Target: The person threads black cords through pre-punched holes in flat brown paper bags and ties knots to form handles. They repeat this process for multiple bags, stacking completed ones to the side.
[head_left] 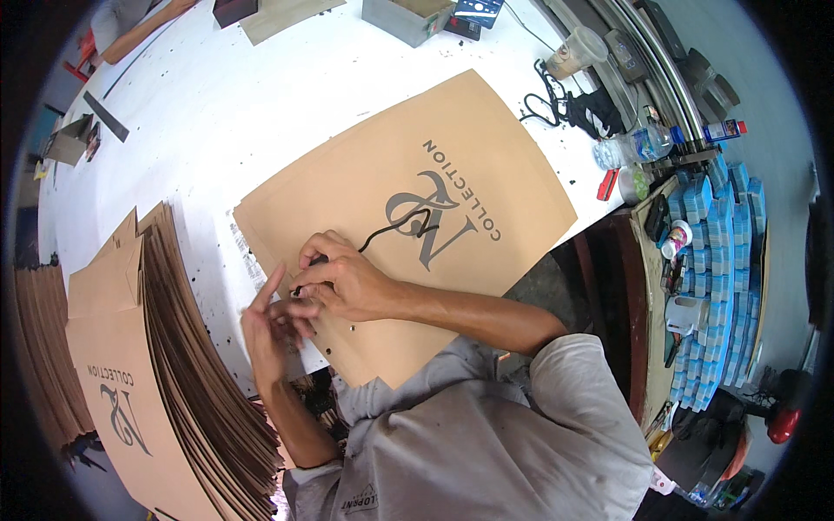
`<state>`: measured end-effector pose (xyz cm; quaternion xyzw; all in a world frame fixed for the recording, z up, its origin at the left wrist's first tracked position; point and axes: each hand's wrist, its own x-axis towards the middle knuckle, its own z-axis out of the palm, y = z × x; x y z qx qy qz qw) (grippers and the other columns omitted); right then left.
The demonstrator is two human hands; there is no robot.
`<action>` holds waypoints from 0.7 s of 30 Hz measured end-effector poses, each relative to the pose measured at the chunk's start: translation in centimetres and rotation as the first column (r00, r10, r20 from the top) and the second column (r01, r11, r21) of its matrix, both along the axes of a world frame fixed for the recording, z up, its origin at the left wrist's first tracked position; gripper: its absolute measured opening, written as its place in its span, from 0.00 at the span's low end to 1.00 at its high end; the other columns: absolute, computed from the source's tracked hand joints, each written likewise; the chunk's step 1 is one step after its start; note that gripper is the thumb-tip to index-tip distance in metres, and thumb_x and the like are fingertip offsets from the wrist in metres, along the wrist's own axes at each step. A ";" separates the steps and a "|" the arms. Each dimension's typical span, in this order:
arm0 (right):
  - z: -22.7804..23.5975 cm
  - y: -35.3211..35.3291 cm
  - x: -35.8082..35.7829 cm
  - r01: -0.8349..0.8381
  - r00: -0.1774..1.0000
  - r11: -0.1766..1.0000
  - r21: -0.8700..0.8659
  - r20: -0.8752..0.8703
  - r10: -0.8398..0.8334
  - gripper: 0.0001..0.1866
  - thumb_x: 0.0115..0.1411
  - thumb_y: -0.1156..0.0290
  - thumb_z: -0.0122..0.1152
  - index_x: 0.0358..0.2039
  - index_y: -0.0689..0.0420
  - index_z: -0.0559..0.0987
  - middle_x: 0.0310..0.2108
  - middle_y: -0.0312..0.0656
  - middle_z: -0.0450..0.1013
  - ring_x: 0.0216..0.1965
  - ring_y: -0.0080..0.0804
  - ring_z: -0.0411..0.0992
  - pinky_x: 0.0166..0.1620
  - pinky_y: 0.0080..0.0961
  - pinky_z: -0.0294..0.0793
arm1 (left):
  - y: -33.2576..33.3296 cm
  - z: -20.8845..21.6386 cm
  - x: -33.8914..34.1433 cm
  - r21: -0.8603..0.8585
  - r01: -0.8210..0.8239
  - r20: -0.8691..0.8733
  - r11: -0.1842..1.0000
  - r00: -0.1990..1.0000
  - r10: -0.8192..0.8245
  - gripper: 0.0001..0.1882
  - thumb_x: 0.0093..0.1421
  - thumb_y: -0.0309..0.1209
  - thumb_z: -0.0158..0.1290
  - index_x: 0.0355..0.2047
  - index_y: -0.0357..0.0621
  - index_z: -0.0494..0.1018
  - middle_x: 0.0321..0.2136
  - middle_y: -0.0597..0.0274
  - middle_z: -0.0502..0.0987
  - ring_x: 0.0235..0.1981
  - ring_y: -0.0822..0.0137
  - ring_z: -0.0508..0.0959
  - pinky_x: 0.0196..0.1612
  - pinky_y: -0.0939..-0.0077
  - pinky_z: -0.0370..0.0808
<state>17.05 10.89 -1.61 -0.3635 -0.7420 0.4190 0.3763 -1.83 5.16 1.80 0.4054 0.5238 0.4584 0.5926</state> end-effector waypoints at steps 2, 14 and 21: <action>1.4 -0.6 0.2 0.069 0.987 0.978 0.198 0.129 -0.096 0.09 0.52 0.75 0.70 0.35 0.56 0.87 0.42 0.42 0.70 0.49 0.45 0.67 0.53 0.40 0.70 | 0.8 -0.8 0.5 -0.147 0.024 0.117 0.989 0.993 -0.007 0.47 0.70 0.66 0.37 0.70 0.35 0.61 0.31 0.57 0.81 0.27 0.70 0.80 0.30 0.80 0.76; 1.1 -0.7 -2.9 0.149 0.980 0.982 -0.113 -0.112 -0.162 0.06 0.62 0.76 0.65 0.39 0.64 0.83 0.35 0.47 0.79 0.31 0.35 0.77 0.38 0.31 0.79 | -0.1 -2.3 2.2 0.023 -0.275 -0.006 0.961 0.961 0.275 0.37 0.60 0.13 0.58 0.70 0.38 0.62 0.33 0.61 0.81 0.33 0.74 0.80 0.39 0.82 0.78; 0.8 0.1 -2.0 -0.062 0.994 0.997 -0.035 0.091 0.065 0.05 0.63 0.77 0.64 0.38 0.64 0.81 0.35 0.45 0.76 0.32 0.28 0.74 0.38 0.25 0.74 | -0.6 -3.5 0.6 0.577 -0.034 -0.568 0.816 0.702 0.431 0.17 0.61 0.14 0.59 0.50 0.31 0.77 0.39 0.50 0.84 0.41 0.64 0.85 0.45 0.71 0.83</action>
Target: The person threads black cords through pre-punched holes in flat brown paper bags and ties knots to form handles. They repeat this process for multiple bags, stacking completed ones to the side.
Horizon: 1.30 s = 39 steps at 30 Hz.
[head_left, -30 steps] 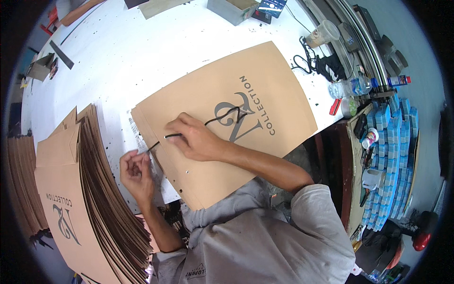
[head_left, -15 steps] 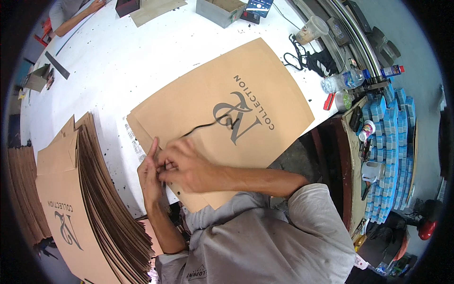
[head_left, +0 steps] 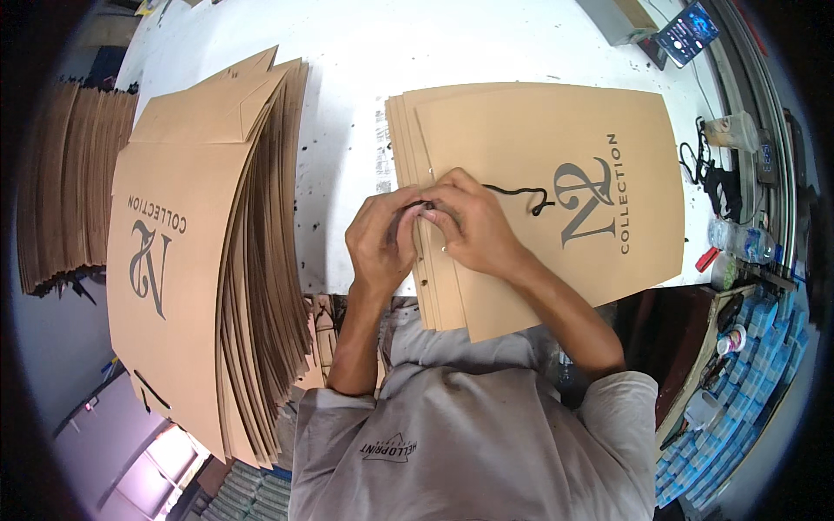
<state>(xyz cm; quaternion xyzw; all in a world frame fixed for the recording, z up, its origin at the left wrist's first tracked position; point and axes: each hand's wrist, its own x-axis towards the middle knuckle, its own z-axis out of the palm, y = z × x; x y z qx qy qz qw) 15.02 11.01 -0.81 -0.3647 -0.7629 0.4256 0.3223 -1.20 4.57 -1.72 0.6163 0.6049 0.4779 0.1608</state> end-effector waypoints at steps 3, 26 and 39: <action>0.2 0.6 1.2 -0.043 0.999 0.964 -0.264 -0.001 0.045 0.03 0.66 0.77 0.62 0.38 0.63 0.80 0.36 0.40 0.76 0.35 0.23 0.72 0.41 0.20 0.71 | 0.2 -0.7 0.1 -0.111 0.005 0.302 0.994 0.953 0.029 0.14 0.60 0.14 0.60 0.47 0.32 0.79 0.40 0.52 0.84 0.41 0.66 0.84 0.47 0.73 0.81; 3.6 0.9 2.2 -0.069 0.993 0.994 0.086 0.106 0.060 0.05 0.57 0.76 0.66 0.35 0.61 0.82 0.30 0.44 0.76 0.27 0.40 0.76 0.34 0.34 0.78 | -2.8 3.0 0.5 -0.130 -0.185 0.396 0.974 0.891 0.222 0.10 0.66 0.21 0.59 0.47 0.33 0.79 0.44 0.50 0.81 0.41 0.67 0.81 0.40 0.77 0.79; 2.1 -1.9 10.9 0.386 0.920 0.920 -0.069 0.102 -0.378 0.06 0.64 0.76 0.64 0.39 0.65 0.80 0.39 0.44 0.76 0.36 0.32 0.76 0.38 0.27 0.76 | -4.9 2.4 7.0 -0.546 0.110 0.397 0.831 0.907 0.141 0.26 0.61 0.23 0.65 0.57 0.34 0.70 0.29 0.62 0.79 0.23 0.82 0.74 0.27 0.86 0.71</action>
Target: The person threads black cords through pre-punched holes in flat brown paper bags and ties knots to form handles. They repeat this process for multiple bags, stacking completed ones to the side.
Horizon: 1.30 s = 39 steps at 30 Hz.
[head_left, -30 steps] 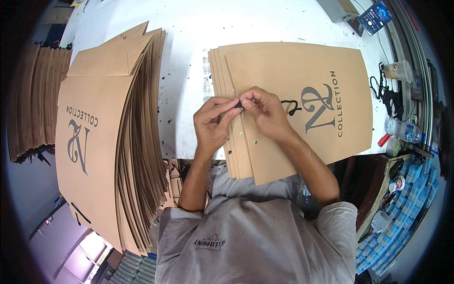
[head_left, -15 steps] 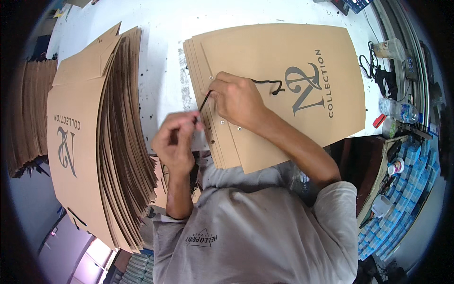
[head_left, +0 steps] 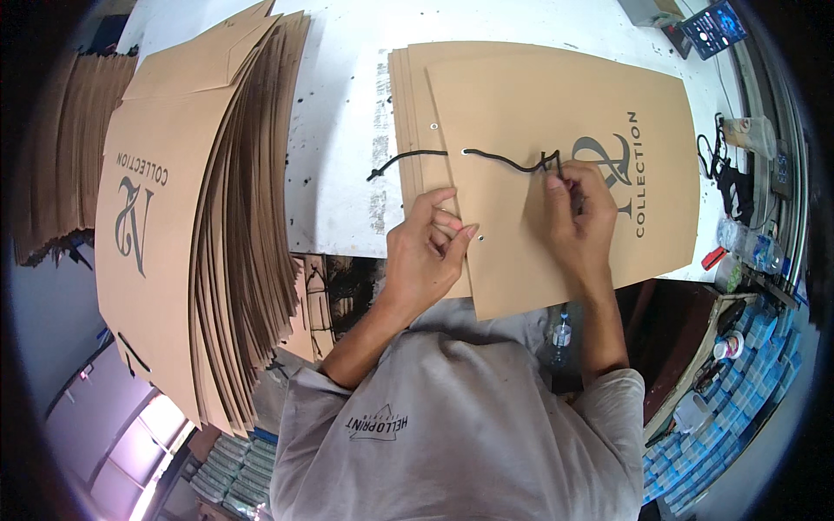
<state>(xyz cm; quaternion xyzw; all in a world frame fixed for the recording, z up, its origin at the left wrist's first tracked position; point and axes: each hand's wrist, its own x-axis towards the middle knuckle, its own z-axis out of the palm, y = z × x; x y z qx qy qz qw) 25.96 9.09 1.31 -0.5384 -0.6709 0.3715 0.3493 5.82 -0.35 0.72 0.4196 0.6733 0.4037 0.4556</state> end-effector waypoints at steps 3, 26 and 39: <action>0.9 -0.7 -0.2 -0.081 0.875 0.901 -0.426 -0.463 -0.140 0.05 0.71 0.75 0.58 0.42 0.63 0.77 0.37 0.39 0.79 0.34 0.19 0.74 0.39 0.19 0.76 | 0.4 -0.6 -0.3 0.004 -0.076 0.167 0.997 0.983 0.075 0.25 0.62 0.21 0.63 0.58 0.33 0.70 0.32 0.64 0.78 0.26 0.82 0.75 0.29 0.86 0.71; 0.1 -3.6 -2.8 -0.345 0.937 0.938 -0.023 0.048 0.346 0.06 0.65 0.77 0.62 0.36 0.66 0.75 0.34 0.53 0.70 0.32 0.50 0.74 0.34 0.37 0.74 | 1.0 -1.1 -2.7 0.046 0.122 0.550 0.991 0.825 -0.127 0.27 0.66 0.16 0.53 0.65 0.33 0.62 0.44 0.57 0.79 0.46 0.71 0.80 0.49 0.78 0.77; -0.6 -4.0 -3.0 -0.318 0.948 0.948 -0.019 -0.011 0.318 0.04 0.65 0.80 0.59 0.37 0.67 0.73 0.36 0.54 0.70 0.35 0.54 0.73 0.39 0.40 0.74 | 1.2 -1.3 -2.6 0.002 0.188 0.540 0.982 0.827 -0.159 0.32 0.64 0.11 0.52 0.67 0.40 0.59 0.40 0.62 0.78 0.41 0.75 0.79 0.43 0.83 0.75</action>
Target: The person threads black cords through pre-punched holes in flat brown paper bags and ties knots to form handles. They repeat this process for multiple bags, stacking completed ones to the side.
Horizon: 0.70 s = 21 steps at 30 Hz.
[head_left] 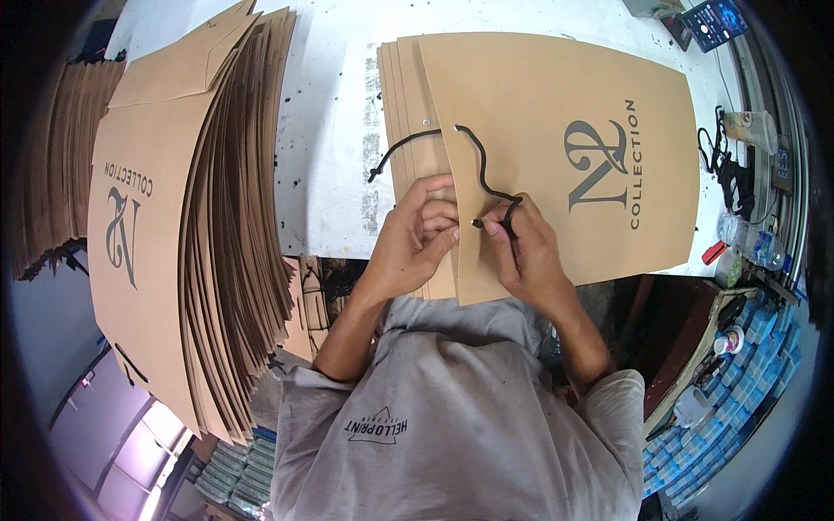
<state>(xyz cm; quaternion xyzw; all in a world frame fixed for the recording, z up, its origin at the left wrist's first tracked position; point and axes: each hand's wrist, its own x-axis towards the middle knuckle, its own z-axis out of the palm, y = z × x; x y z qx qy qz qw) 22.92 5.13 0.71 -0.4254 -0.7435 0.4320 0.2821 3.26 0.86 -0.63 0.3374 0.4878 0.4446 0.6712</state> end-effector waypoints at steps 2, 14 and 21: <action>0.2 0.4 0.4 -0.045 0.999 0.998 -0.050 -0.006 0.044 0.04 0.66 0.79 0.58 0.37 0.67 0.73 0.36 0.54 0.70 0.35 0.54 0.73 0.39 0.40 0.73 | 0.0 -0.1 0.0 0.000 0.000 0.001 1.000 1.000 0.000 0.32 0.64 0.11 0.53 0.67 0.40 0.58 0.41 0.60 0.78 0.42 0.74 0.79 0.45 0.82 0.76; -1.7 -0.3 -0.6 0.032 0.999 0.984 0.174 -0.015 -0.030 0.07 0.61 0.80 0.65 0.35 0.65 0.75 0.34 0.52 0.71 0.30 0.48 0.74 0.32 0.34 0.74 | 0.1 -0.3 -0.1 0.013 0.010 -0.044 1.000 0.999 -0.009 0.31 0.64 0.12 0.52 0.66 0.39 0.59 0.41 0.59 0.79 0.41 0.73 0.81 0.43 0.81 0.77; -3.0 -0.2 0.9 0.196 0.952 0.980 -0.029 -0.234 -0.197 0.12 0.56 0.79 0.73 0.38 0.63 0.78 0.33 0.42 0.71 0.29 0.23 0.71 0.28 0.20 0.71 | -2.1 -1.8 -3.5 0.351 -0.221 -0.489 0.910 0.785 0.380 0.17 0.66 0.15 0.53 0.54 0.33 0.67 0.38 0.54 0.82 0.39 0.71 0.83 0.46 0.77 0.79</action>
